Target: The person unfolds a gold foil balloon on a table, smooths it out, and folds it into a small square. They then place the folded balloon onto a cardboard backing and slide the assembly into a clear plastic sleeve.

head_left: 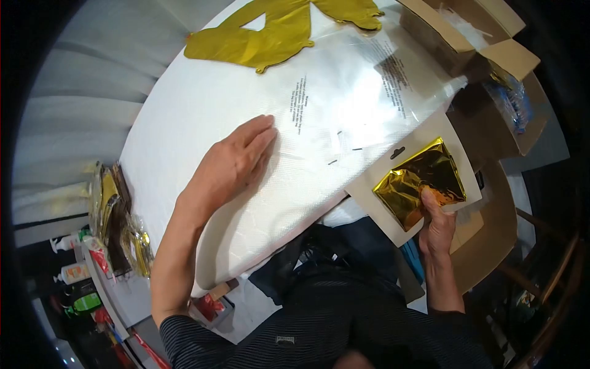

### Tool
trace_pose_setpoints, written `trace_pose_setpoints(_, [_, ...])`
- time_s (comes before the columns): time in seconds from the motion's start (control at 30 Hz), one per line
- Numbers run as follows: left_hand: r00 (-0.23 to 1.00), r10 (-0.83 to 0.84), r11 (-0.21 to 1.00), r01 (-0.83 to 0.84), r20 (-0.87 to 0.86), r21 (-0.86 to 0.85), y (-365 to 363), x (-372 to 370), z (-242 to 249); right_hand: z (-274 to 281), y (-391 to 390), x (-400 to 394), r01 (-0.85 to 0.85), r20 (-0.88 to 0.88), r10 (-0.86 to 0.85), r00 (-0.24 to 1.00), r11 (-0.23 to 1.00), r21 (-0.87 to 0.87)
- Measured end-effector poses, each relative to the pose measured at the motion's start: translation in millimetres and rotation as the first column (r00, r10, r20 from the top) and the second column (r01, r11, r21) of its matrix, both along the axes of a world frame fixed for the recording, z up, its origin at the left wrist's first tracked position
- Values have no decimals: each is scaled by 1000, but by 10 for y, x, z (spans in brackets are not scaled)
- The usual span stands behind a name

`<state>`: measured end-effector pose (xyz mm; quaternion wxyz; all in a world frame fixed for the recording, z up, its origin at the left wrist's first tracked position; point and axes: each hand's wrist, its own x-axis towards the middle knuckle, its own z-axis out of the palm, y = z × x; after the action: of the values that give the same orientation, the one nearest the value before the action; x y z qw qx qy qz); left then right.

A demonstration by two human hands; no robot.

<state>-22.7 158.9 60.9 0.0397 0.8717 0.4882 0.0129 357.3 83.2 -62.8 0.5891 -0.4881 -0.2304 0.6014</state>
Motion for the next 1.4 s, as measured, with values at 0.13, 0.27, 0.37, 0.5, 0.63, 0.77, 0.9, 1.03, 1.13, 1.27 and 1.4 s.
trace_pose_setpoints(0.13, [983, -101, 971, 131, -151, 199, -46, -7, -86, 11, 35, -89, -67, 10, 66, 998, 997, 39])
trace_pose_setpoints(0.27, [992, -33, 969, 61, -119, 241, -78, -67, -166, 128, 17, -160, -45, 27, 44, 999, 999, 28])
trace_pose_setpoints(0.37, [984, 49, 934, 16, -171, 357, -326, -95, -51, 174, -19, -200, -14, 41, 13, 999, 1000, 19])
trace_pose_setpoints(0.5, [924, 301, 950, -269, -235, 159, -919, 33, 126, 200, -13, -309, -45, 60, 45, 997, 999, -11])
trace_pose_setpoints(0.63, [877, 466, 873, -477, -115, -105, -1228, 109, 174, 191, 7, -475, -157, 46, 155, 987, 987, 41])
trace_pose_setpoints(0.77, [786, 518, 854, -449, 337, -265, -1381, -224, 451, 257, -30, -519, -181, 125, 175, 977, 983, 41])
trace_pose_setpoints(0.9, [963, 253, 954, -264, 89, 139, -1348, -798, 357, 251, -71, -522, -224, 82, 221, 972, 974, 33])
trace_pose_setpoints(1.03, [995, 97, 984, -101, 32, 149, -1295, -984, 70, 222, -116, -518, -253, 95, 247, 964, 966, 48])
trace_pose_setpoints(1.13, [998, 65, 985, -63, -9, 163, -1235, -1012, -27, 254, -155, -569, -272, 95, 264, 960, 959, 83])
trace_pose_setpoints(1.27, [993, 14, 977, 12, -121, 212, -1167, -1016, -106, 306, -206, -672, -238, 92, 230, 969, 968, 85])
trace_pose_setpoints(1.4, [974, 31, 937, 50, -223, 345, -1142, -923, -118, 341, -239, -686, -233, 106, 226, 968, 971, 61])
